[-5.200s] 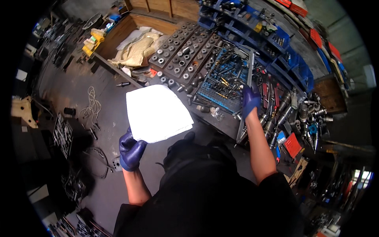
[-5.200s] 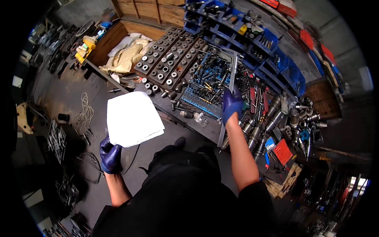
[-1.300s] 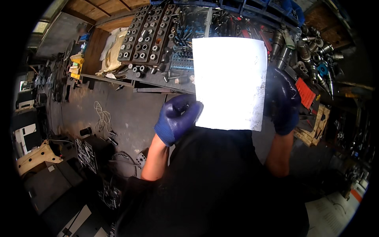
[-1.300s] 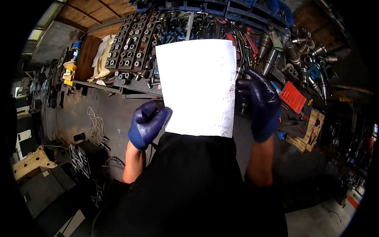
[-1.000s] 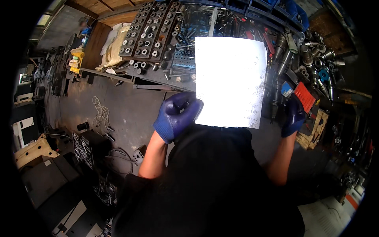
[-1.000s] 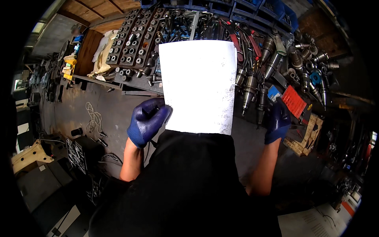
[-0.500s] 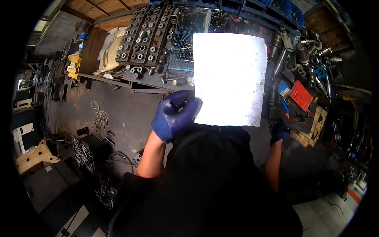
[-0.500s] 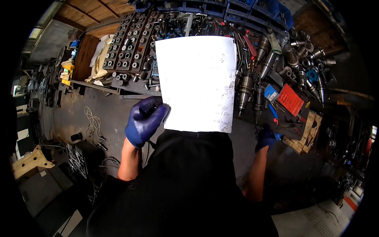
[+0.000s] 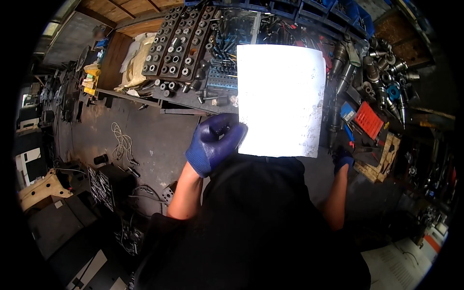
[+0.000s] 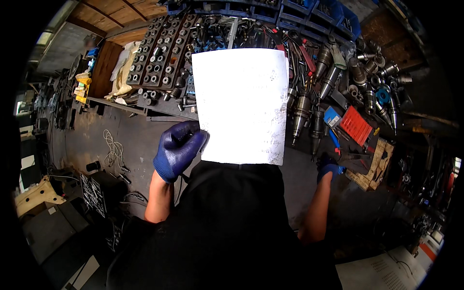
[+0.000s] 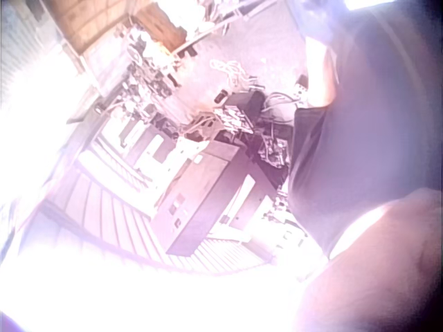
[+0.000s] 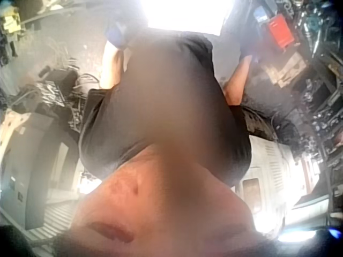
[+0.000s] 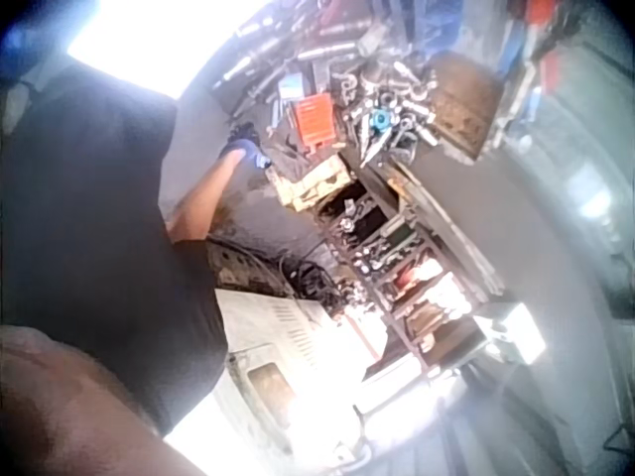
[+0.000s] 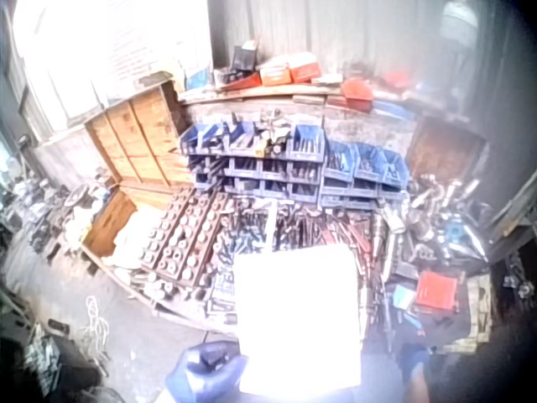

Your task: The person walks to a workbench, refers to a handwritten note, and picks up various metal CNC tool holders and components from the cluttered surface while holding a vernier caliper.

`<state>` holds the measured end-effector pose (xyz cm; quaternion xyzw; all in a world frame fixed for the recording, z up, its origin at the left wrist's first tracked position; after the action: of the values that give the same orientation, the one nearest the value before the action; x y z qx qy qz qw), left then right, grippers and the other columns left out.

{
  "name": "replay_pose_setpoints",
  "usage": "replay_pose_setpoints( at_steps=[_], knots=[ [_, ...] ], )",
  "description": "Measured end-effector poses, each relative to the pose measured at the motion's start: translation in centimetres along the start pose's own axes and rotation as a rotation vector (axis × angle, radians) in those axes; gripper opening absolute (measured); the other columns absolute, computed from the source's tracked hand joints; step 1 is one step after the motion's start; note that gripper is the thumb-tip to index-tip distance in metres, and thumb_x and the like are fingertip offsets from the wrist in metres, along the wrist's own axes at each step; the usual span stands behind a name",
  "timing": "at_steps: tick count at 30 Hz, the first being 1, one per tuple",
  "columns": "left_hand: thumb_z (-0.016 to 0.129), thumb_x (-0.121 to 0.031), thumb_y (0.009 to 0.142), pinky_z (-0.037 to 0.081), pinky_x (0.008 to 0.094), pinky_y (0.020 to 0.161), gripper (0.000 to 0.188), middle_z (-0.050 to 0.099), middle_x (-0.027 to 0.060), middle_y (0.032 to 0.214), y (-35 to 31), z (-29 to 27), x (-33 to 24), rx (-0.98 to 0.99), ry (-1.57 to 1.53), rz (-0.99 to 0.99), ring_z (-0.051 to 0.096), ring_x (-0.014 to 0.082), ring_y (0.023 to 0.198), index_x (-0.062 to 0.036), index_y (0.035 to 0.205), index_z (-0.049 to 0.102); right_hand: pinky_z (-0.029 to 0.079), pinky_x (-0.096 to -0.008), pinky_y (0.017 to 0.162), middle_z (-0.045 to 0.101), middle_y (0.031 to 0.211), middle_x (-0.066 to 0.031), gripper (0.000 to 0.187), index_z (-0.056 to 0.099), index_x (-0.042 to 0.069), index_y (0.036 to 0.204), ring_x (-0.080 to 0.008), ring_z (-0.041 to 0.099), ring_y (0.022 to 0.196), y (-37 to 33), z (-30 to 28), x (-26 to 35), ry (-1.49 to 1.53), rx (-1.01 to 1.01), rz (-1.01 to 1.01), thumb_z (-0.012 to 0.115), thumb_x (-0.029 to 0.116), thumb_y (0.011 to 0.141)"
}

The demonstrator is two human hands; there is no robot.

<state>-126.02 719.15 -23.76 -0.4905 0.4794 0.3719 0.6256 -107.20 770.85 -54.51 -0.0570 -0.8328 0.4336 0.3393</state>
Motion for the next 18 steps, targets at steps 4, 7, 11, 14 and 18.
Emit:
replay_pose_setpoints(
  at_steps=[4,7,11,14,18],
  knots=[
    [0.067,0.0,0.089,0.04,0.0207,0.057,0.004,0.058,-0.0035,0.073,0.0,0.2,0.0,-0.007,-0.007,0.011,0.05,0.0027,0.066,0.0,0.092,0.065,0.036,-0.0331,0.045,0.065,0.073,-0.0059,0.022,0.057,0.019,0.099,-0.0193,0.054,0.052,0.3,-0.1,0.3,-0.081,0.096,0.003,0.056,0.041,0.098],
    [0.067,0.001,0.089,0.041,0.0207,0.057,0.004,0.058,-0.0035,0.073,0.2,0.5,-0.1,0.015,-0.026,-0.007,0.05,0.0027,0.066,0.0002,0.092,0.065,0.037,-0.0336,0.045,0.064,0.072,-0.0054,0.022,0.056,0.02,0.098,-0.0193,0.054,0.052,-0.1,0.0,0.5,-0.077,0.098,0.013,0.055,0.042,0.098],
    [0.067,0.001,0.089,0.041,0.0208,0.057,0.004,0.058,-0.0033,0.073,0.4,0.6,-0.2,0.025,0.004,-0.002,0.05,0.0028,0.065,0.0006,0.092,0.065,0.038,-0.0353,0.047,0.065,0.077,-0.0071,0.021,0.055,0.021,0.1,-0.0213,0.056,0.055,-1.1,0.3,0.7,0.01,0.081,0.045,0.056,0.042,0.097],
    [0.067,0.001,0.088,0.042,0.0207,0.057,0.005,0.059,-0.0027,0.074,0.4,0.6,-0.2,0.02,-0.007,-0.008,0.051,0.0029,0.066,0.001,0.093,0.065,0.038,-0.0365,0.048,0.066,0.082,-0.0088,0.022,0.053,0.02,0.101,-0.0231,0.057,0.058,-1.2,0.1,0.6,0.02,0.08,0.004,0.056,0.042,0.097],
    [0.068,0.001,0.088,0.044,0.0206,0.058,0.008,0.061,-0.0016,0.076,0.4,0.6,-0.3,0.008,-0.009,-0.036,0.053,0.0034,0.067,0.0018,0.096,0.065,0.039,-0.0356,0.048,0.067,0.082,-0.0093,0.023,0.051,0.018,0.1,-0.0221,0.058,0.058,-2.9,0.5,1.3,0.037,0.071,-0.013,0.059,0.039,0.096]
  ],
)
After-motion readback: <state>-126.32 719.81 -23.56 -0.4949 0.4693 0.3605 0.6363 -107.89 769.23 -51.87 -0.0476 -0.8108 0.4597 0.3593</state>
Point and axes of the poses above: each hand's wrist, its own y-axis towards the middle knuckle, its own z-axis out of the palm, x = y × z, the point moved 4 cm from there along y, towards the middle knuckle
